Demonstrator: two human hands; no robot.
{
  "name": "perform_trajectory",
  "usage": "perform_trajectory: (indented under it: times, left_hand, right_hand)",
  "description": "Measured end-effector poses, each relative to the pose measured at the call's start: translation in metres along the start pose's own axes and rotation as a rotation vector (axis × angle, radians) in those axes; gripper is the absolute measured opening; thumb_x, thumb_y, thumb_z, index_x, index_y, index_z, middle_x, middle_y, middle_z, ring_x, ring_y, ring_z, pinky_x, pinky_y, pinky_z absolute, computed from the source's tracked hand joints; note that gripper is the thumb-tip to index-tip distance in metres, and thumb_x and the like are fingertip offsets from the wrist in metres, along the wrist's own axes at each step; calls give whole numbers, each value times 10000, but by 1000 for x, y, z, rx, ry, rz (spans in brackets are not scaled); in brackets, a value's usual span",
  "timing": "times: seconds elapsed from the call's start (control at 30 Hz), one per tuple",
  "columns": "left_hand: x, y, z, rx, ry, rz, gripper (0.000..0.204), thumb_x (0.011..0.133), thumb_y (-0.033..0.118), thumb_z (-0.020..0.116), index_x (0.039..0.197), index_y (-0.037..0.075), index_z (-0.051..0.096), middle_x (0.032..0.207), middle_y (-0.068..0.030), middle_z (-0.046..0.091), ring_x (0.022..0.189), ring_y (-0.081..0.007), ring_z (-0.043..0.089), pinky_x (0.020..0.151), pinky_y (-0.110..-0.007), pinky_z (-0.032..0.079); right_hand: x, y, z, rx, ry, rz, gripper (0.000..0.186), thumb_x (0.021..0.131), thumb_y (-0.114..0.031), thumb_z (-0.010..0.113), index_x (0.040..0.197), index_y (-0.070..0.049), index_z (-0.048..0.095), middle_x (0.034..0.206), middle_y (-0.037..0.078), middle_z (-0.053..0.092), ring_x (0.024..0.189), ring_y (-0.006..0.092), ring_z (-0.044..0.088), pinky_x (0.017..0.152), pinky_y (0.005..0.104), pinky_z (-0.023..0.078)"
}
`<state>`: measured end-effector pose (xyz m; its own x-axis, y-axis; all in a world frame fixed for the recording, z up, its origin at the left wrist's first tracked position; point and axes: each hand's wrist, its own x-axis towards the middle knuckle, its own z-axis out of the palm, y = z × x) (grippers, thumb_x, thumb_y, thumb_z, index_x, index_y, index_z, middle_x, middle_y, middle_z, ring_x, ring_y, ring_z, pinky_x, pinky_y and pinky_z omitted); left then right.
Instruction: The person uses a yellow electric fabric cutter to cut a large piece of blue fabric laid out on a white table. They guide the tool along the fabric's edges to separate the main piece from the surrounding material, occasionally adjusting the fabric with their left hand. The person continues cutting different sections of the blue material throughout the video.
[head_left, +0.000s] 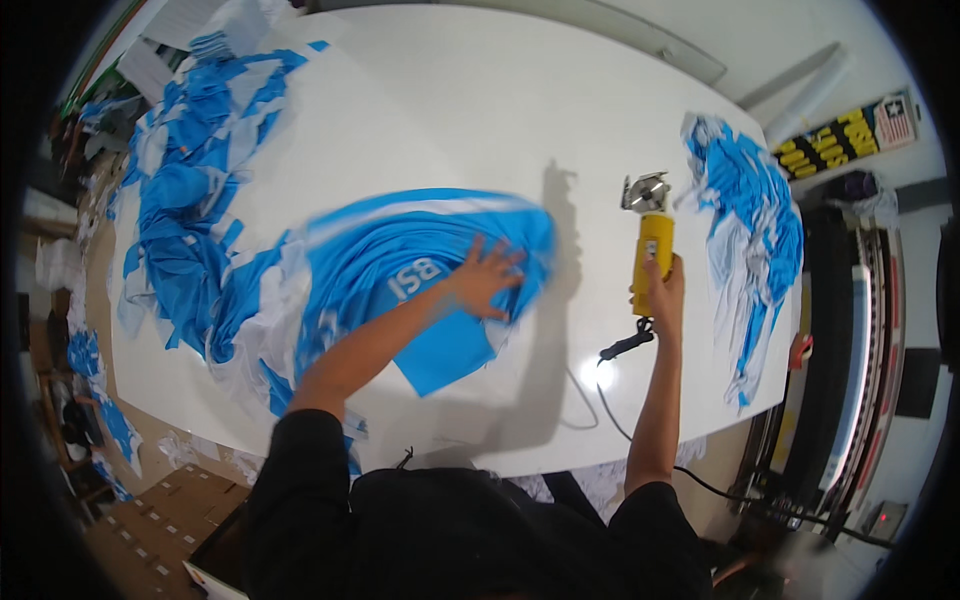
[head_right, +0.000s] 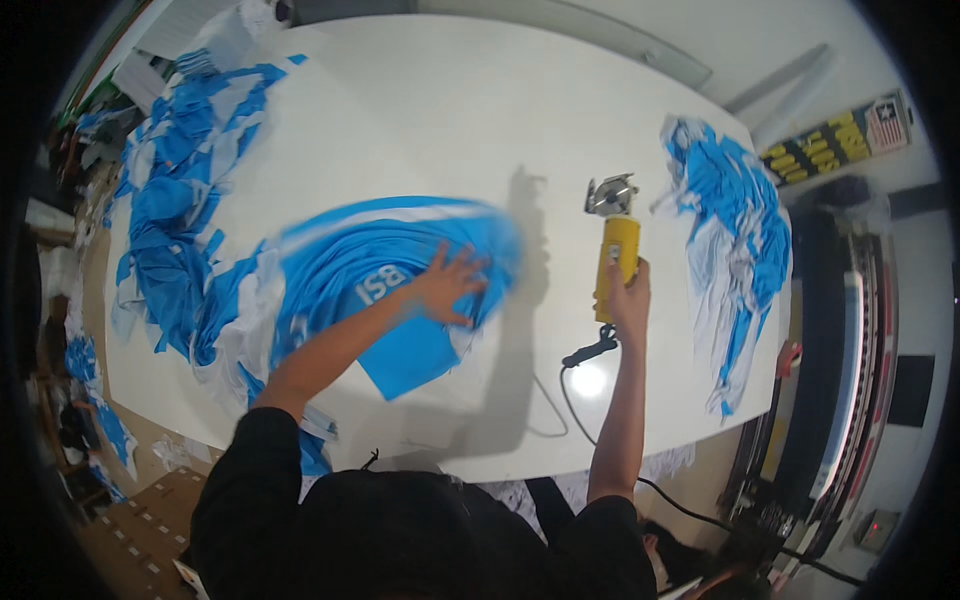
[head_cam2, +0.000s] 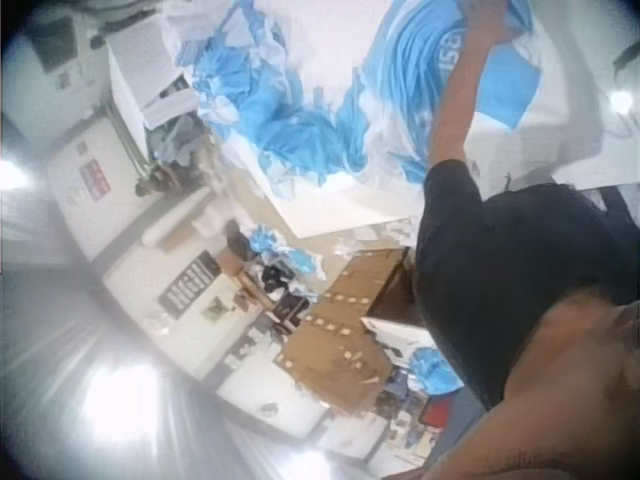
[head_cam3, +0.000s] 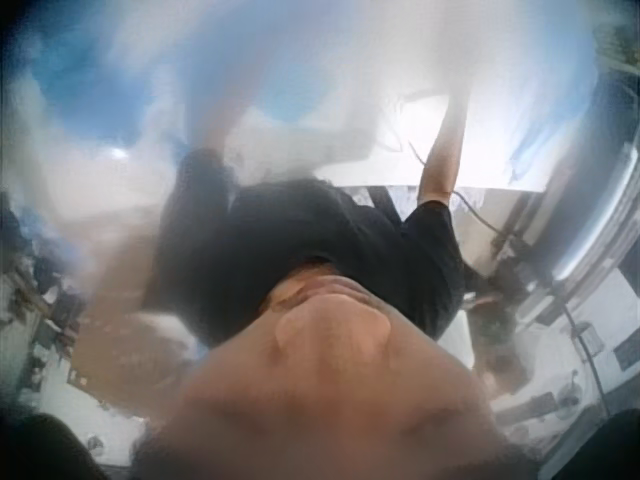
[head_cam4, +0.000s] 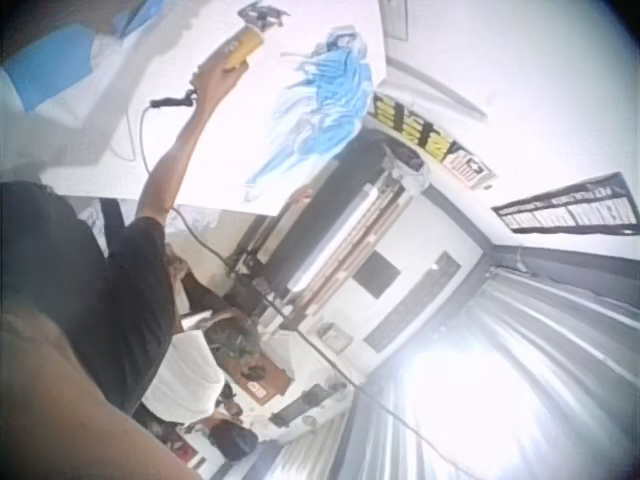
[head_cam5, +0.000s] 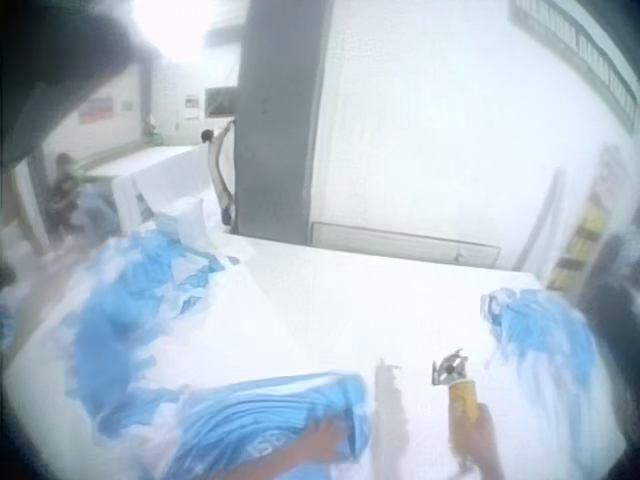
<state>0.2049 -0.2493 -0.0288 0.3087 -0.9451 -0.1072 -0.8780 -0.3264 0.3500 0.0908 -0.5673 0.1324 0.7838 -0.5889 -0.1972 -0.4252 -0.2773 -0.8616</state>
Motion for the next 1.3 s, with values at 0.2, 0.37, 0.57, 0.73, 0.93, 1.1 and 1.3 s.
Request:
perform_trajectory:
  times: [0.2,0.37,0.57,0.73,0.93,1.1,1.3]
  left_hand:
    - [44,64,22,-390,284,-141,759,903,637,663,1521,217,530,1668,-140,314,1552,-462,200,1181,-780,114]
    - [176,-8,-7,166,300,-330,843,961,758,453,1632,254,368,1737,-139,185,1591,-449,120,1179,-792,39]
    - [226,-101,-84,183,641,-572,815,1034,647,434,1614,79,362,1669,-223,323,1553,-456,251,1225,-703,143]
    - [48,33,-21,-19,341,-414,1079,846,723,686,1663,151,273,1714,-231,199,1560,-497,199,1233,-661,175]
    - [-134,58,-5,13,15,-578,1297,650,604,897,1686,279,188,1748,-189,72,1576,-531,44,1203,-748,113]
    - [-187,22,-29,28,-148,-711,1357,606,414,972,1687,294,160,1750,-180,63,1584,-512,35,1228,-719,100]
    - [-190,52,42,124,468,-299,902,864,236,800,1640,216,341,1710,-184,249,1587,-398,195,1278,-592,149]
  right_hand:
    - [-28,51,-96,41,126,100,532,997,-312,643,1384,9,473,961,138,645,660,198,682,539,334,575]
    - [-47,99,-120,114,147,173,562,998,-305,639,1414,21,449,986,139,643,678,197,682,552,330,576]
    - [-79,120,-118,25,121,194,600,983,-286,660,1440,27,429,984,180,704,715,217,703,615,356,586]
    - [-128,135,-98,-107,12,109,580,965,-213,675,1436,26,436,861,159,698,672,187,675,590,330,545]
    - [-203,133,-70,-268,-181,-46,628,926,-200,704,1409,86,424,1117,364,688,1045,504,699,891,489,567]
    - [-268,115,-40,-482,-280,-52,627,927,-202,715,1416,74,436,1131,373,680,1046,521,688,902,506,567]
    - [-325,104,-22,-449,-193,-18,607,947,-218,705,1412,54,425,1134,367,678,1021,528,689,865,522,569]
